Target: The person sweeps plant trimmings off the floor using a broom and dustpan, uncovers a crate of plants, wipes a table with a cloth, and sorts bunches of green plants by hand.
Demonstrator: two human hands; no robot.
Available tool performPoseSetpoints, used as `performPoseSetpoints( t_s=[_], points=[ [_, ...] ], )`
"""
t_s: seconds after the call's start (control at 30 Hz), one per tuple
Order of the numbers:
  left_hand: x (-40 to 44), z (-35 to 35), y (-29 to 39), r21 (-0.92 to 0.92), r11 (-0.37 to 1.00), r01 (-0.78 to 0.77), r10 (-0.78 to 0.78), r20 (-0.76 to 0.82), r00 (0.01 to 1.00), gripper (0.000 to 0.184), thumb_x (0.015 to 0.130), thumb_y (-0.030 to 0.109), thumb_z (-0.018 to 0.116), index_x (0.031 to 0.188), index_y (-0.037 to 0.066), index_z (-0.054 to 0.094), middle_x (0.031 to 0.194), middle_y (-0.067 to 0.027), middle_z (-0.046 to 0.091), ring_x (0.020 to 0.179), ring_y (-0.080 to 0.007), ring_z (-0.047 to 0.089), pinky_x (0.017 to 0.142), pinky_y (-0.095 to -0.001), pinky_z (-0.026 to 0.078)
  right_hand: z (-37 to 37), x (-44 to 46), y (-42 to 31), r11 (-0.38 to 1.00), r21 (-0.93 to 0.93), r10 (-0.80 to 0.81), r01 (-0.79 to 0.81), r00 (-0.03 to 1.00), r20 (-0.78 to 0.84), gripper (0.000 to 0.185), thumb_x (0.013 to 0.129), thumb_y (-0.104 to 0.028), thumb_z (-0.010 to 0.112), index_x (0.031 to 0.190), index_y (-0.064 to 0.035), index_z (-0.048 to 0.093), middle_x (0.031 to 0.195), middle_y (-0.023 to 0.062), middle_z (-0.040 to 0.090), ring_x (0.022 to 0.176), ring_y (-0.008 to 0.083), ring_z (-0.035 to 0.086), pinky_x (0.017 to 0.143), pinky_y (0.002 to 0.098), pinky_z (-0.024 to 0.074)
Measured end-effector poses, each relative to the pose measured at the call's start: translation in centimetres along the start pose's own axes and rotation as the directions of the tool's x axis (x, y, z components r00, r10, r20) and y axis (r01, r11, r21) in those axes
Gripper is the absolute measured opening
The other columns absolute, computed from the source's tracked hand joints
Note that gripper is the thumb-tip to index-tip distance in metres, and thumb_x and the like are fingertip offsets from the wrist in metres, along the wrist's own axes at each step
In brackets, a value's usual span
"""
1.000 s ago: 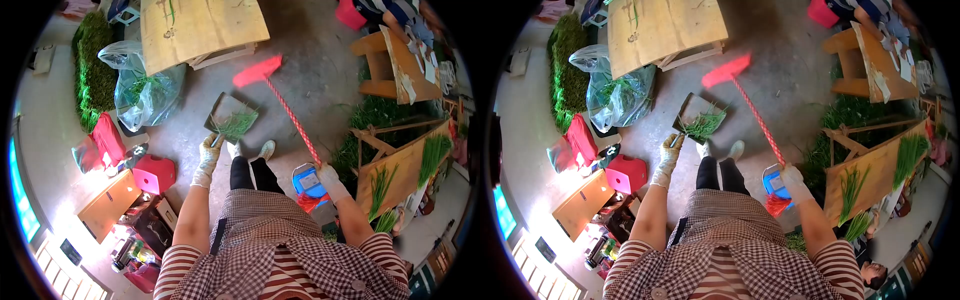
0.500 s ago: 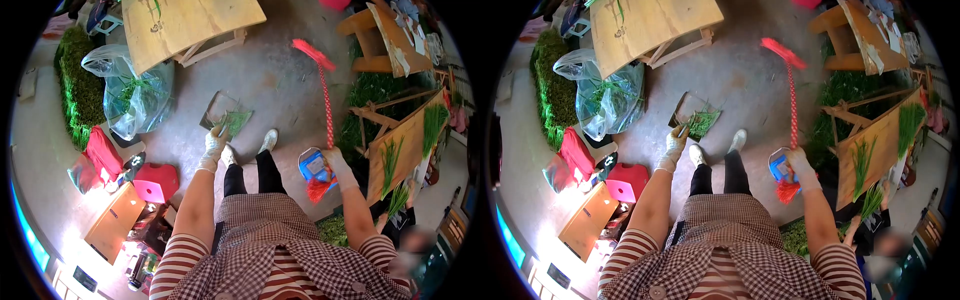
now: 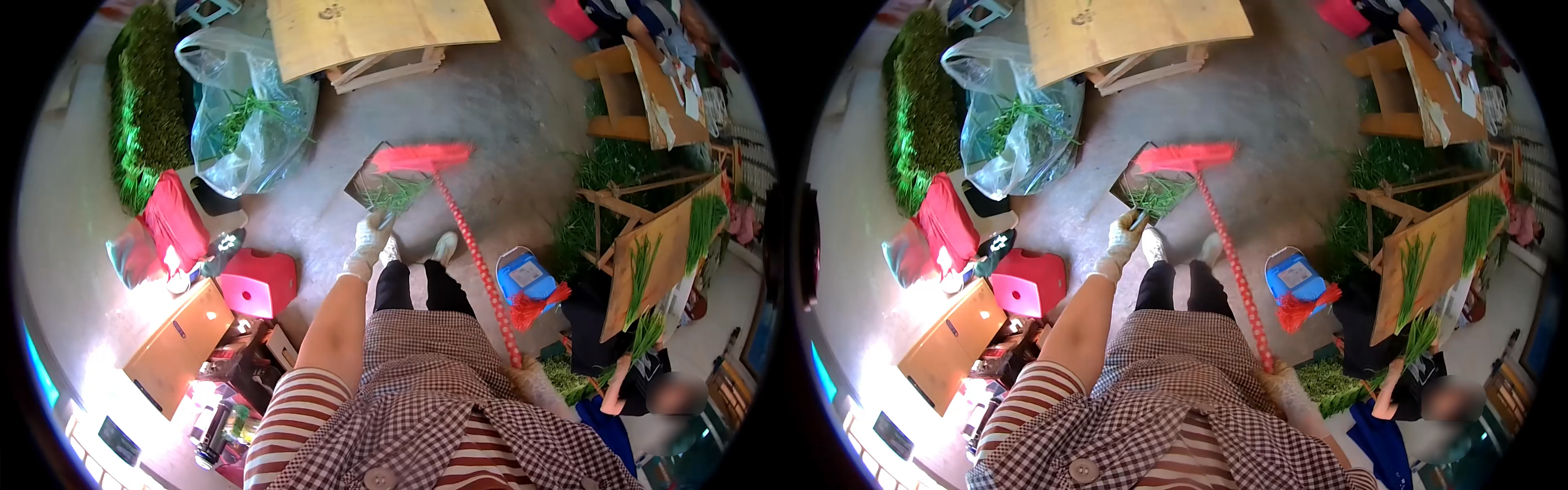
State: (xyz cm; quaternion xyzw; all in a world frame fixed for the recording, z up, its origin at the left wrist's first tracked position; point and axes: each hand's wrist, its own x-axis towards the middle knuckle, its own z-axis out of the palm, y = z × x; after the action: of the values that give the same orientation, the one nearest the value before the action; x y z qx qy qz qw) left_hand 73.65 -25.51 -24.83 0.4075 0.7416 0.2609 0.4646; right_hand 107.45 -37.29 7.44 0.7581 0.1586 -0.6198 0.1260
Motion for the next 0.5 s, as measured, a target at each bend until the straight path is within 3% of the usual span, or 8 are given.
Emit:
performPoseSetpoints(
  t_s=[0.07, 0.1, 0.23, 0.3, 0.37, 0.4, 0.47, 0.5],
  points=[
    [-3.2, -1.8, 0.3, -0.067, 0.998, -0.004, 0.002, -0.032, 0.999, 0.020, 0.082, 0.023, 0.068, 0.081, 0.003, 0.062, 0.069, -0.0052, 0.056, 0.066, -0.0144, 0.049, 0.060, -0.0311, 0.043, -1.1, 1.4, 0.1, 0.971, -0.205, -0.146, 0.121, 0.982, -0.116, 0.027, 0.086, -0.028, 0.061, 0.093, -0.0034, 0.052, 0.057, 0.0029, 0.047, 0.039, 0.0128, 0.042, 0.034, 0.0281, 0.0327],
    [-4.7, -2.7, 0.3, -0.098, 0.995, -0.006, 0.001, -0.053, 0.999, 0.020, 0.083, 0.020, 0.068, 0.076, 0.003, 0.060, 0.062, 0.0001, 0.050, 0.061, -0.0079, 0.041, 0.056, -0.0292, 0.040, -1.1, 1.4, -1.9, 0.981, -0.162, -0.128, 0.110, 0.987, -0.100, 0.029, 0.087, -0.031, 0.059, 0.092, -0.0032, 0.052, 0.056, 0.0039, 0.049, 0.039, 0.0137, 0.044, 0.034, 0.0291, 0.0335],
    [-10.5, -5.2, -0.4, -0.151, 0.986, -0.070, 0.048, -0.141, 0.989, 0.021, 0.083, 0.019, 0.068, 0.073, 0.004, 0.058, 0.061, 0.0027, 0.044, 0.060, -0.0079, 0.036, 0.054, -0.0274, 0.035, 1.3, 10.2, -7.9, 0.941, -0.133, -0.310, 0.310, 0.950, 0.017, 0.042, 0.091, -0.044, 0.050, 0.087, -0.0020, 0.051, 0.053, 0.0043, 0.049, 0.036, 0.0152, 0.044, 0.034, 0.0305, 0.0341],
    [-13.9, -6.9, 1.6, -0.268, 0.963, 0.022, -0.077, -0.195, 0.978, 0.021, 0.084, 0.019, 0.068, 0.071, 0.006, 0.057, 0.062, 0.0050, 0.043, 0.061, -0.0068, 0.036, 0.054, -0.0260, 0.033, 4.6, 15.8, -11.1, 0.912, -0.002, -0.409, 0.411, 0.907, 0.104, 0.047, 0.092, -0.048, 0.045, 0.082, -0.0029, 0.051, 0.052, 0.0040, 0.047, 0.037, 0.0156, 0.044, 0.034, 0.0311, 0.0353],
    [-16.8, -8.7, 1.9, -0.333, 0.939, 0.084, -0.155, -0.192, 0.969, 0.020, 0.084, 0.018, 0.068, 0.071, 0.007, 0.057, 0.063, 0.0062, 0.043, 0.061, -0.0063, 0.037, 0.054, -0.0256, 0.033, 7.9, 18.2, -13.1, 0.914, -0.230, -0.327, 0.334, 0.943, 0.066, 0.052, 0.091, -0.048, 0.045, 0.101, 0.0019, 0.054, 0.054, 0.0058, 0.048, 0.038, 0.0151, 0.043, 0.036, 0.0325, 0.0364],
    [-18.4, -10.0, 2.6, -0.363, 0.930, 0.057, -0.141, -0.208, 0.968, 0.017, 0.085, 0.016, 0.067, 0.073, 0.008, 0.058, 0.065, 0.0069, 0.046, 0.063, -0.0048, 0.039, 0.057, -0.0235, 0.034, 8.8, 19.3, -11.7, 0.873, -0.348, -0.334, 0.342, 0.939, 0.087, 0.045, 0.092, -0.043, 0.046, 0.099, 0.0007, 0.055, 0.055, 0.0076, 0.050, 0.041, 0.0183, 0.048, 0.038, 0.0343, 0.0390],
    [-21.0, -11.7, 0.9, -0.331, 0.940, 0.086, -0.167, -0.226, 0.960, 0.015, 0.085, 0.014, 0.067, 0.076, 0.007, 0.058, 0.068, 0.0058, 0.050, 0.063, -0.0041, 0.043, 0.059, -0.0215, 0.036, 8.6, 22.6, -9.0, 0.743, -0.567, -0.356, 0.354, 0.928, 0.113, 0.032, 0.094, -0.032, 0.046, 0.097, -0.0017, 0.056, 0.057, 0.0112, 0.054, 0.047, 0.0247, 0.056, 0.042, 0.0379, 0.0443],
    [-22.2, -12.8, 0.9, -0.353, 0.929, 0.113, -0.197, -0.210, 0.958, 0.014, 0.085, 0.014, 0.067, 0.076, 0.007, 0.059, 0.068, 0.0055, 0.052, 0.063, -0.0042, 0.044, 0.059, -0.0212, 0.036, 6.8, 25.7, -5.5, 0.200, -0.780, -0.708, 0.593, 0.637, 0.303, 0.026, 0.091, -0.023, 0.047, 0.102, -0.0008, 0.055, 0.062, 0.0136, 0.056, 0.051, 0.0271, 0.058, 0.045, 0.0388, 0.0464]
  ],
)
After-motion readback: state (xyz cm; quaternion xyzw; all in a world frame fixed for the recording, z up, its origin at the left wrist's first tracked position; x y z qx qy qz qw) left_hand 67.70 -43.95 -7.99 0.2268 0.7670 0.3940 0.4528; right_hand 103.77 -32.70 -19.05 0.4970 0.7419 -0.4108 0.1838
